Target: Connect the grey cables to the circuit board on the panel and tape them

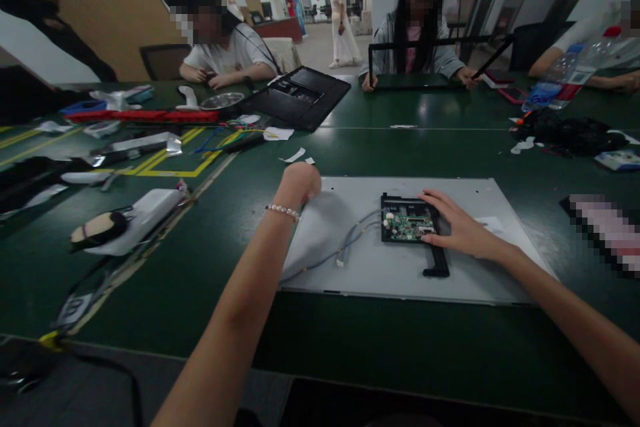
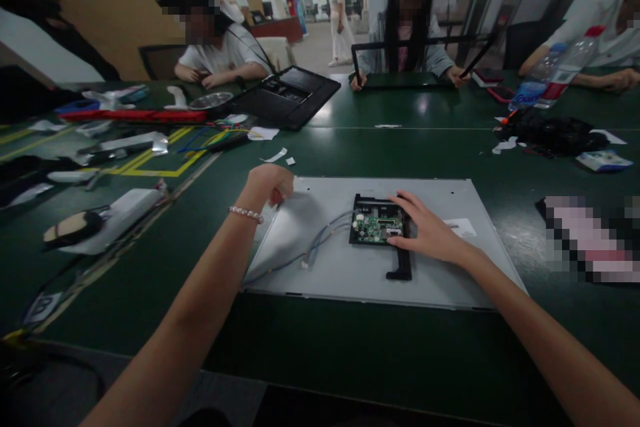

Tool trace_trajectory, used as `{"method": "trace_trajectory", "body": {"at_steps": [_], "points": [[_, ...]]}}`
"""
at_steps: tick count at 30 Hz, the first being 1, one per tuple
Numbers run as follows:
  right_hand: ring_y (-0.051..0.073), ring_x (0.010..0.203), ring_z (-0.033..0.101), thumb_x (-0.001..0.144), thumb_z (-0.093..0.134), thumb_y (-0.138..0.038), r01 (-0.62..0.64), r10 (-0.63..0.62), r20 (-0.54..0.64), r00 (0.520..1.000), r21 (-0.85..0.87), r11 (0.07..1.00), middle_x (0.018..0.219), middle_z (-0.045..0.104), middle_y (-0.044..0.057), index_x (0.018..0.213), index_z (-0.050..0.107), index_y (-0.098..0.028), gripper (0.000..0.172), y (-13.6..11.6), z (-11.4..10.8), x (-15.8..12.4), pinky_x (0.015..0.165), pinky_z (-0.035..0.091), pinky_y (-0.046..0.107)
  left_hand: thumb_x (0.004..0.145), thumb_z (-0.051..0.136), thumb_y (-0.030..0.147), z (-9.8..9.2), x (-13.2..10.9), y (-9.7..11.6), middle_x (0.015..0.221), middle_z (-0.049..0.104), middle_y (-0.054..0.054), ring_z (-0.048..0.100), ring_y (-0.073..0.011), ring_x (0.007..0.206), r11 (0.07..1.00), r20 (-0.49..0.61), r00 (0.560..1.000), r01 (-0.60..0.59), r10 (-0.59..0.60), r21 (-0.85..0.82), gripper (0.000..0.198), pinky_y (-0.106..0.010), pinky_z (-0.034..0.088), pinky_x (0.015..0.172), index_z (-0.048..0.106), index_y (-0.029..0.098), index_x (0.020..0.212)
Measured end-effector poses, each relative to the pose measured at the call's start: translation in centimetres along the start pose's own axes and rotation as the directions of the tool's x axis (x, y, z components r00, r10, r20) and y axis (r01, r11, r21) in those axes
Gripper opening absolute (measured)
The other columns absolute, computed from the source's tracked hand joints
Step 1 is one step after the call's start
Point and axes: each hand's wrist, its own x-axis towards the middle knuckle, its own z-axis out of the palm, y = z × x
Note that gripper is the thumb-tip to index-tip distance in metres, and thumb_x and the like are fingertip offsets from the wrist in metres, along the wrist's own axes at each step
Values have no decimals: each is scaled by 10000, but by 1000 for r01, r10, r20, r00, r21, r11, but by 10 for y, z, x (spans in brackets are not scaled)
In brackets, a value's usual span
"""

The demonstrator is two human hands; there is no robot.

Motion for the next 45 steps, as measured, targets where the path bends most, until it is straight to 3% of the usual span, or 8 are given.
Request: {"method": "trace_trajectory", "body": {"at_steps": [4, 6, 8, 12, 17, 24, 31, 45], "points": [[354, 1408, 318, 840, 592, -564, -29, 29, 4, 1000, -19, 999, 1574, 254, 79, 1499, 270, -326, 771, -2, 0, -1, 1121, 352, 548, 691, 655, 217, -18, 4, -29, 743, 712, -122, 683, -269, 766, 983, 229, 956, 177, -185, 55, 128, -350, 542, 735, 721, 142, 772], [355, 1405, 324, 843, 586, -569, -38, 38, 14, 999, -31, 999, 1577, 247, 78, 1497, 272, -327, 765, -2, 1, -1, 1112, 364, 548, 772, 589, 247, -18, 10, -48, 954, 715, -170, 669, -303, 924, 976, 22, 976, 216, -217, 31, 257, -375, 529, 810, 715, 112, 951], [358, 1403, 329, 847, 578, -570, -43, 44, 21, 999, -39, 998, 1582, 239, 78, 1497, 271, -327, 759, -2, 2, -1, 1103, 375, 551, 841, 533, 267, -10, 17, -66, 1124, 668, -198, 629, -319, 1045, 975, -277, 934, 212, -224, -71, 340, -392, 504, 882, 673, 86, 1092], [358, 1410, 317, 857, 563, -565, -33, 35, 20, 999, -52, 998, 1592, 218, 74, 1496, 272, -329, 740, -1, 4, -1, 1100, 378, 555, 914, 495, 320, 22, 36, -83, 1351, 539, -190, 488, -277, 1256, 982, -511, 860, -94, -1, -161, 475, -385, 364, 1079, 534, 66, 1314], [365, 1410, 316, 868, 552, -551, -5, 6, 16, 1000, -75, 997, 1596, 207, 77, 1505, 258, -332, 734, -2, 4, 0, 1109, 361, 567, 918, 486, 483, 51, 50, -67, 1491, 403, -168, 321, -307, 1390, 967, -454, 888, -174, 74, -184, 597, -455, 272, 1123, 474, 122, 1392], [367, 1399, 334, 887, 521, -562, -14, 19, 41, 999, -111, 994, 1609, 176, 66, 1503, 262, -331, 707, -4, 3, 0, 1093, 388, 553, 923, 458, 472, 54, 48, -50, 1317, 602, -115, 506, -332, 1223, 979, -380, 922, -2, -76, -202, 458, -645, 213, 1068, 578, 235, 1295], [364, 1390, 351, 895, 504, -560, -1, 7, 42, 999, -149, 989, 1611, 174, 75, 1500, 282, -307, 692, -3, 4, 0, 1096, 386, 535, 944, 415, 339, 46, 38, -45, 1163, 677, -146, 624, -289, 1060, 998, -392, 918, 37, -56, -55, 381, -378, 461, 905, 651, 196, 1207], [380, 1350, 407, 901, 503, -544, 22, -17, 31, 999, -163, 986, 1614, 159, 63, 1504, 285, -337, 674, -5, 3, -1, 1070, 407, 555, 951, 327, 193, 24, 18, -35, 1008, 696, -204, 666, -315, 954, 993, -437, 897, 103, -67, 58, 388, -389, 490, 791, 664, 136, 1135]]}}
